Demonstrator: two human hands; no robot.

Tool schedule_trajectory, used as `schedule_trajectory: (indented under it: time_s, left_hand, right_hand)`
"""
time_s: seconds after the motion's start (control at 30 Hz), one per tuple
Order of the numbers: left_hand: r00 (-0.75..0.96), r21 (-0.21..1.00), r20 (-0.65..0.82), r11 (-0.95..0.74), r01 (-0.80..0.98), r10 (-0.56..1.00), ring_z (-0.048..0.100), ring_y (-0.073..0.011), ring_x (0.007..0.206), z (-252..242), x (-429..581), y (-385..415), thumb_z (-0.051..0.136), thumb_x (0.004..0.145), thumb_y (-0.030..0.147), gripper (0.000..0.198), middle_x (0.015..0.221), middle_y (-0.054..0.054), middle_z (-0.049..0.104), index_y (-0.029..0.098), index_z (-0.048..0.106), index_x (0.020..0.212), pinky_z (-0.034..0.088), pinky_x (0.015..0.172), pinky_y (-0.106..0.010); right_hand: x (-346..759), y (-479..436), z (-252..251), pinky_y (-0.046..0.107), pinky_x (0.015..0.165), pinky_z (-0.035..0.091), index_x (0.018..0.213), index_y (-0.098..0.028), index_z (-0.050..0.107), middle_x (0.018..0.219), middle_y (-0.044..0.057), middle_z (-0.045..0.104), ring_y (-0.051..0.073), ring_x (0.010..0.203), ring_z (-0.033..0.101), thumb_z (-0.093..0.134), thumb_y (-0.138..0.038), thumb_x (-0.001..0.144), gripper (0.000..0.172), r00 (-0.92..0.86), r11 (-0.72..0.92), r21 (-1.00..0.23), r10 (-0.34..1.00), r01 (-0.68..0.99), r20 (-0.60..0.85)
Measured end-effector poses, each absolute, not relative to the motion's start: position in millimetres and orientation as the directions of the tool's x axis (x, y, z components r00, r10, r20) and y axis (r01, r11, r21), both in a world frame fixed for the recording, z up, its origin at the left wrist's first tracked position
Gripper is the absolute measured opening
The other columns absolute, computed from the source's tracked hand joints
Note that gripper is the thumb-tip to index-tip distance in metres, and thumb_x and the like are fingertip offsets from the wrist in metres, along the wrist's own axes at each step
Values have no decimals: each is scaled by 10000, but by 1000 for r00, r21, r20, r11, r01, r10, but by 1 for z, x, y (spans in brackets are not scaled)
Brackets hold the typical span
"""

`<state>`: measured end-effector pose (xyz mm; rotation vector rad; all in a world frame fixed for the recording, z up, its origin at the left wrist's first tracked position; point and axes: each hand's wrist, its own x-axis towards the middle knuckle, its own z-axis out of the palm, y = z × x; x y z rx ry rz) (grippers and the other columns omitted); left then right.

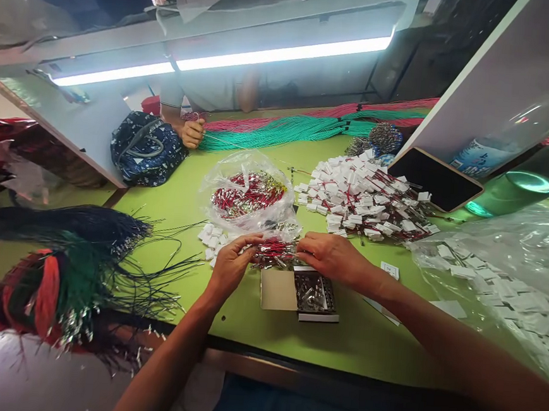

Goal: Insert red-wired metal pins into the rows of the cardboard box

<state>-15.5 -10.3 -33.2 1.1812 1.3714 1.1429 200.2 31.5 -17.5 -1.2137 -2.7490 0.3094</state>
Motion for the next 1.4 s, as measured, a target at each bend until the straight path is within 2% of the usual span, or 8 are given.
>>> schedule_trajectory:
  time_s: [0.17,0.4,0.47,0.57,0.63,0.73,0.93,1.4]
  left_hand:
    - [-118,918,100,-45,395,988,595,-216,982,-25,-29,-16,684,694,189,162,990,-51,701,259,735,831,461,835,-307]
    - [-4,687,296,-210,695,955,605,-223,804,-14,-41,20,637,749,242,84,818,-47,702,256,719,762,433,817,-319]
    - [66,528,261,-200,826,963,608,-228,853,-13,-40,47,570,798,246,138,877,-61,703,241,708,807,428,827,-314]
    - [87,227,43,-95,969,995,596,-234,970,-14,-36,88,454,851,236,238,1015,-90,682,218,685,907,415,867,-311]
    - [71,161,-35,-64,985,997,604,-270,955,-17,-33,110,492,806,220,218,999,-137,675,176,675,914,428,834,-341]
    - [54,149,-68,-44,988,996,615,-302,906,-23,-31,126,554,725,196,278,983,-181,665,133,645,980,441,770,-361]
    - [23,201,-62,-10,980,998,605,-255,917,-35,-36,127,523,742,179,353,999,-130,677,179,596,1087,422,766,-317]
    - [-78,462,69,38,886,995,580,-178,741,-30,-44,139,522,728,171,167,765,-38,678,173,668,809,412,704,-271]
  right_hand:
    - [212,18,-13,238,526,260,782,-173,635,777,42,635,126,628,542,493,-226,891,187,-685,669,-187,728,720,-32]
    - [212,-16,-20,268,544,306,737,-166,620,752,49,629,154,669,571,541,-85,820,140,-829,825,-100,542,556,-141]
    - [206,-19,-25,276,563,338,760,-162,621,773,54,630,171,704,586,536,-45,807,152,-837,839,-61,530,541,-138]
    - [200,-19,-30,288,580,378,802,-156,622,810,62,636,187,734,600,537,-36,809,147,-829,835,-33,540,550,-147]
    - [200,-19,-32,291,588,394,817,-155,621,821,64,637,188,744,603,537,-36,813,146,-824,829,-22,551,558,-136]
    - [202,-19,-34,290,587,399,813,-160,617,808,60,635,180,734,600,531,-47,827,143,-829,833,-16,548,553,-112]
    - [205,-18,-39,293,577,382,810,-179,611,798,43,628,175,723,593,533,-60,833,144,-837,838,-16,544,546,-56]
    - [211,-18,-38,295,488,162,712,-190,515,594,-3,570,126,498,454,485,-24,806,193,-811,812,-88,583,577,55]
